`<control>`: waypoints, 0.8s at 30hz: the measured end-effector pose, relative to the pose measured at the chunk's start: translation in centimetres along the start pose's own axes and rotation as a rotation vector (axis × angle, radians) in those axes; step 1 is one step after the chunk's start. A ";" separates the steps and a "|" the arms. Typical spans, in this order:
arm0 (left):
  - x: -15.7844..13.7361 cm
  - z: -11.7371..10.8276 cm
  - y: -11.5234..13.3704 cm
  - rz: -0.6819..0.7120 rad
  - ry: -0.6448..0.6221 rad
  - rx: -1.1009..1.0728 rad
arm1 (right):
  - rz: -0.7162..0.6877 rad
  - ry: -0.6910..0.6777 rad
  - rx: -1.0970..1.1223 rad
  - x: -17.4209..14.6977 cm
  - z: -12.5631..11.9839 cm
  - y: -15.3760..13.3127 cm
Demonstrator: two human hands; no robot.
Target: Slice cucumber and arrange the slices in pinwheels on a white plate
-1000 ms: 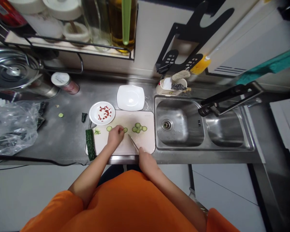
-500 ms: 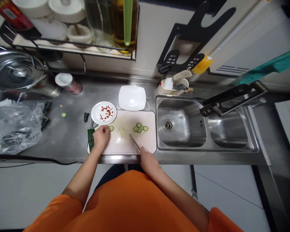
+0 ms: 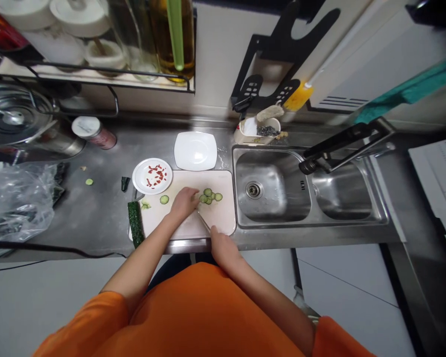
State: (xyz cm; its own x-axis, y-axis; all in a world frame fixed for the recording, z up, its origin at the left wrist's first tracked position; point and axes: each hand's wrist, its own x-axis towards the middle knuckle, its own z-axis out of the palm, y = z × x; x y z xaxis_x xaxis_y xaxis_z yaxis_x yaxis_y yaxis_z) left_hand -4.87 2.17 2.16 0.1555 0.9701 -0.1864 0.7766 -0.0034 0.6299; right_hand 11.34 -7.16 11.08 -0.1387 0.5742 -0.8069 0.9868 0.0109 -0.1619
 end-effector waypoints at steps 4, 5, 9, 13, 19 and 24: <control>1.5 1.1 0.9 0.010 -0.115 0.041 | 0.004 0.015 0.021 -0.1 -0.1 0.0; 1.6 1.2 0.9 0.009 -0.120 0.046 | 0.006 0.016 0.025 -0.1 -0.1 0.0; 1.7 1.4 0.8 0.005 -0.115 0.053 | 0.000 0.010 0.037 -0.2 -0.3 0.0; 1.9 1.1 1.3 -0.022 -0.113 0.044 | -0.005 0.014 0.037 -0.2 -0.3 0.2; 1.4 0.0 2.0 -0.092 -0.130 -0.082 | -0.023 0.014 0.003 0.0 -0.2 0.4; 0.2 -1.1 0.8 -0.239 -0.042 -0.129 | -0.036 0.009 0.013 0.2 -0.1 0.7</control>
State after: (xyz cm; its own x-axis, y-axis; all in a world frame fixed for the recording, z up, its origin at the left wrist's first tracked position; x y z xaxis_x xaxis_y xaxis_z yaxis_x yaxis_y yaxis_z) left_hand -4.93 2.61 3.44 0.0048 0.9286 -0.3710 0.7107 0.2579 0.6546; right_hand 12.03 -6.98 10.84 -0.1734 0.5808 -0.7954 0.9800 0.0214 -0.1980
